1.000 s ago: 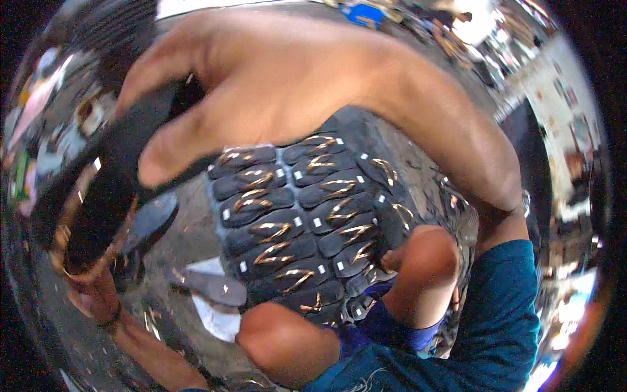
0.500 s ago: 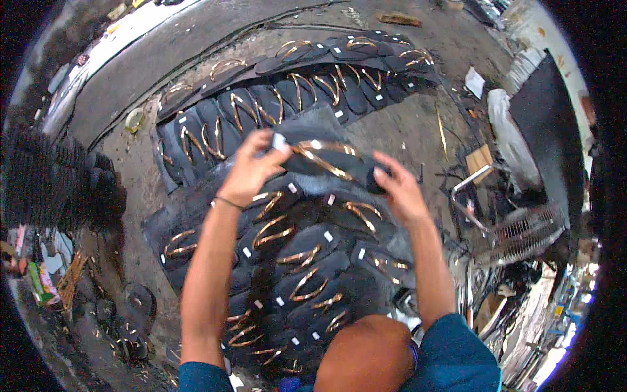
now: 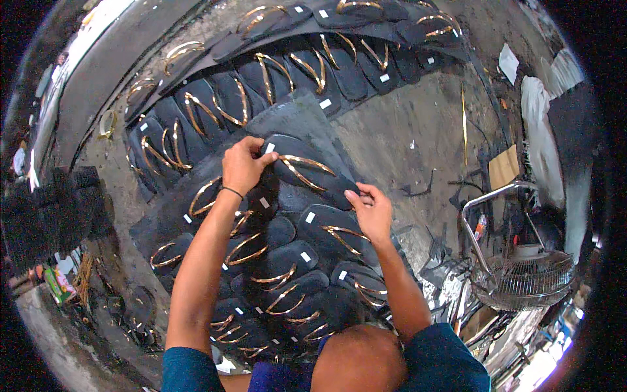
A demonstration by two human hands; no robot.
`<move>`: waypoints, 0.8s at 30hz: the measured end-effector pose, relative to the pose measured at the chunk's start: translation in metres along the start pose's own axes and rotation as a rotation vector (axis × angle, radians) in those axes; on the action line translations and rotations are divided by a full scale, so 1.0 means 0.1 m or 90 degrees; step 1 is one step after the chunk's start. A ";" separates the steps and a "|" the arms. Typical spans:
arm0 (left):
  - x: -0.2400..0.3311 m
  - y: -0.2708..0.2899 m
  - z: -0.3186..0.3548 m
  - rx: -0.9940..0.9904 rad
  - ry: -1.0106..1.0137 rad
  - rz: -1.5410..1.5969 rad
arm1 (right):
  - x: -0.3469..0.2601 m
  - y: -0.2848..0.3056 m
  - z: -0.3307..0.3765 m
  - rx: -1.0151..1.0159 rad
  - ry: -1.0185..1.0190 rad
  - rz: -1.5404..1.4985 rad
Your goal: The person sits on the floor and repeatedly picks up black flip-flops with gold straps, aligns them, and places them in neat rows on a low table. The person handles the flip-flops one at a time, occasionally adjusting their orientation before stacking them.
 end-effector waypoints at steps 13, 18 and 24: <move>0.32 -0.04 0.04 -0.013 -0.069 -0.226 | -1.45 -0.10 -0.02 0.038 0.375 0.372; 0.37 -0.08 0.06 -0.047 -0.051 -0.205 | -1.29 -0.70 -0.13 0.069 0.567 0.480; 0.29 0.68 0.98 0.040 -0.189 -0.057 | -1.01 -0.07 0.52 0.074 0.338 0.319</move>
Point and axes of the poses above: each hand's wrist, its own z-axis away from the middle knuckle, its own y-axis out of the back of the hand, x = y × z, the point moved 9 cm from there along -z, towards the middle knuckle, and after that the axes turned 1 degree about -x, right-handed, at the moved point
